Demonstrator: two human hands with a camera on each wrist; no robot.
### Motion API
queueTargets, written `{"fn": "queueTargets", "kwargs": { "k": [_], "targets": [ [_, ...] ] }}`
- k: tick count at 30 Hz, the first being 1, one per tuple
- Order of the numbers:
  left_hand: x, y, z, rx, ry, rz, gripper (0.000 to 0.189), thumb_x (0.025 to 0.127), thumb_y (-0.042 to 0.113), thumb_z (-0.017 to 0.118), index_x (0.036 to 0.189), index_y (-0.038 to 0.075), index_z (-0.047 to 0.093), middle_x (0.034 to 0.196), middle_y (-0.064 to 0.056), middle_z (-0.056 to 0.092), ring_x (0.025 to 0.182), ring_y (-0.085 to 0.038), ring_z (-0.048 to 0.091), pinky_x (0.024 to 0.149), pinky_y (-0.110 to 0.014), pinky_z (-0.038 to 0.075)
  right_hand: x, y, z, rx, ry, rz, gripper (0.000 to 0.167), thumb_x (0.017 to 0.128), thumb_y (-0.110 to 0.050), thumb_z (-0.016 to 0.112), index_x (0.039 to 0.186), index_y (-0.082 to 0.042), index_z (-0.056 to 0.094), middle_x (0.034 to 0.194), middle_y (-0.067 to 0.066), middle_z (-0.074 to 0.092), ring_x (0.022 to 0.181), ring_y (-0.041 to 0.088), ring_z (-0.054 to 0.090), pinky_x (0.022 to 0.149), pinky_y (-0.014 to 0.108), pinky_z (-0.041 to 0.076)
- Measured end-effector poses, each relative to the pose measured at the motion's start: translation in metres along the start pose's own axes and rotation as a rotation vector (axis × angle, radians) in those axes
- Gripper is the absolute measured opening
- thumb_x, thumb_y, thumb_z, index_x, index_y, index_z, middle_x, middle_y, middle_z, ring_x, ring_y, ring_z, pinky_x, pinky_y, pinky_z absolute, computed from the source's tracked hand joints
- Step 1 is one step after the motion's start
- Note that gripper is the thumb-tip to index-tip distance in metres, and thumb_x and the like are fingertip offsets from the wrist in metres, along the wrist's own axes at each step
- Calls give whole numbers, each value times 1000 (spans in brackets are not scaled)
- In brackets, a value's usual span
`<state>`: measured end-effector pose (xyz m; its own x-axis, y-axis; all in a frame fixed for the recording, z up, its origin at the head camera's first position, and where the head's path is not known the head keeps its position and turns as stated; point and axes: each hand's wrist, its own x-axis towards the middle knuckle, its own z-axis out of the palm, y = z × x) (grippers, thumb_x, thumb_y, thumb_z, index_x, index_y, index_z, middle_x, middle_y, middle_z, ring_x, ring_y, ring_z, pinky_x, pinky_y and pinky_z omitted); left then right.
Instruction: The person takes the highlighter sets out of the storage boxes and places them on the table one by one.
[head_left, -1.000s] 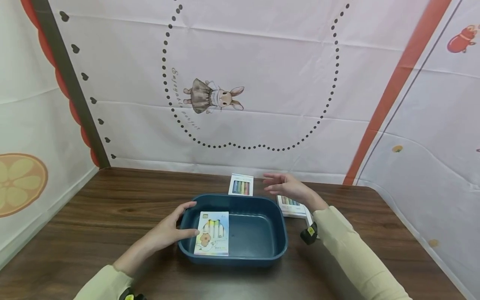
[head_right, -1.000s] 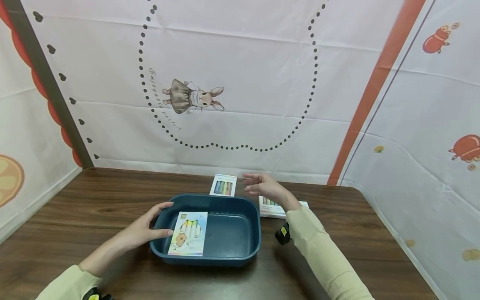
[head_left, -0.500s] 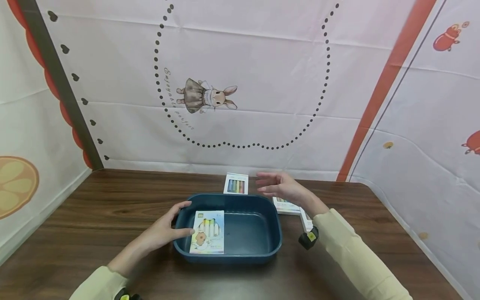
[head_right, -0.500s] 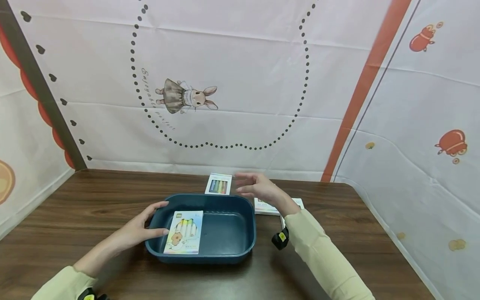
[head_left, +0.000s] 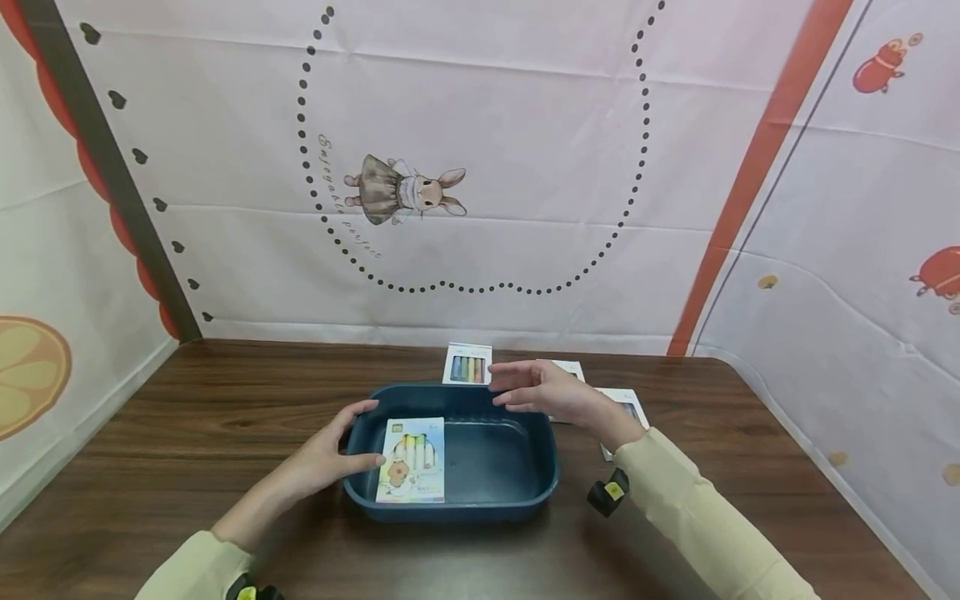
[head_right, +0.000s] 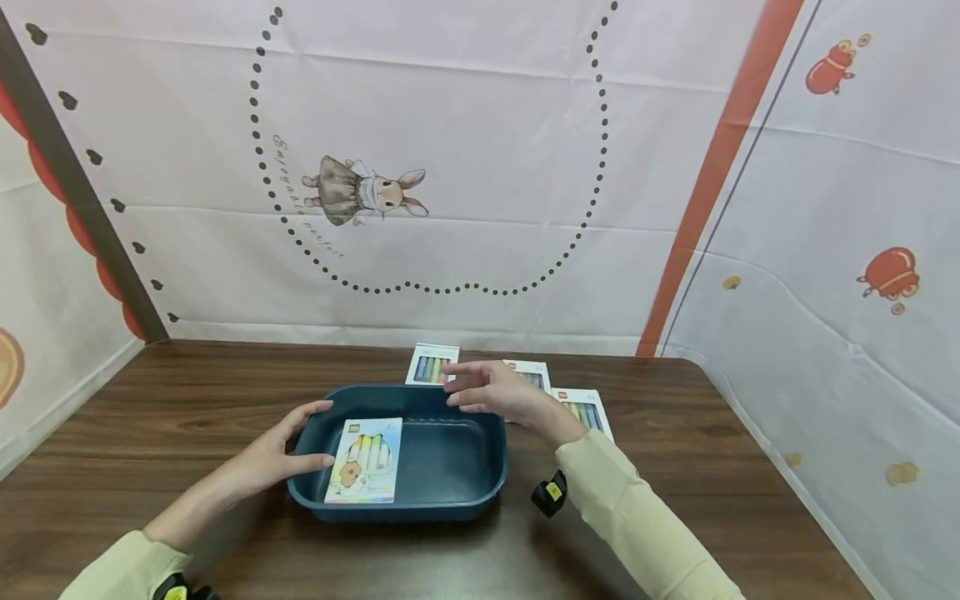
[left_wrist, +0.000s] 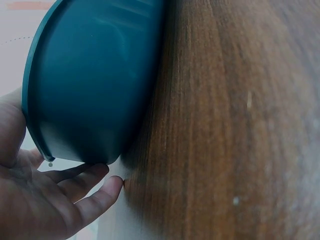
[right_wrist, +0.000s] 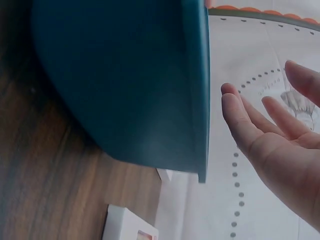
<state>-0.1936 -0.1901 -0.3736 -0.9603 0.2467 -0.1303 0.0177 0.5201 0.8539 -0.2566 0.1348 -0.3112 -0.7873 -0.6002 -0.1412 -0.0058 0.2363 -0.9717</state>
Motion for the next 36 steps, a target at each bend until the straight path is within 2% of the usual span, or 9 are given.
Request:
{"fn": "queueTargets", "kwargs": {
  "k": [6,17,36],
  "targets": [
    [1,0,0,15,-3,-1,79,79,34,70,141,18,23,145,-26,20,129,-48,21,93,-67,27,-1,2,11,-8,21,38,51,87,-9,60,135,-5,42,130,23,48,109,25,57,91,37,44],
    [0,0,0,29,6,-2,78,80,35,69,141,20,23,145,-26,19,129,-48,21,92,-68,26,1,5,27,25,-27,46,54,87,-10,61,135,1,39,131,26,46,109,24,57,92,36,44],
    [1,-1,0,36,6,4,78,80,36,68,141,20,23,146,-24,19,130,-48,20,93,-67,25,9,12,47,-60,-94,59,47,90,-12,57,132,3,43,129,22,49,116,24,52,92,34,44]
  ]
}}
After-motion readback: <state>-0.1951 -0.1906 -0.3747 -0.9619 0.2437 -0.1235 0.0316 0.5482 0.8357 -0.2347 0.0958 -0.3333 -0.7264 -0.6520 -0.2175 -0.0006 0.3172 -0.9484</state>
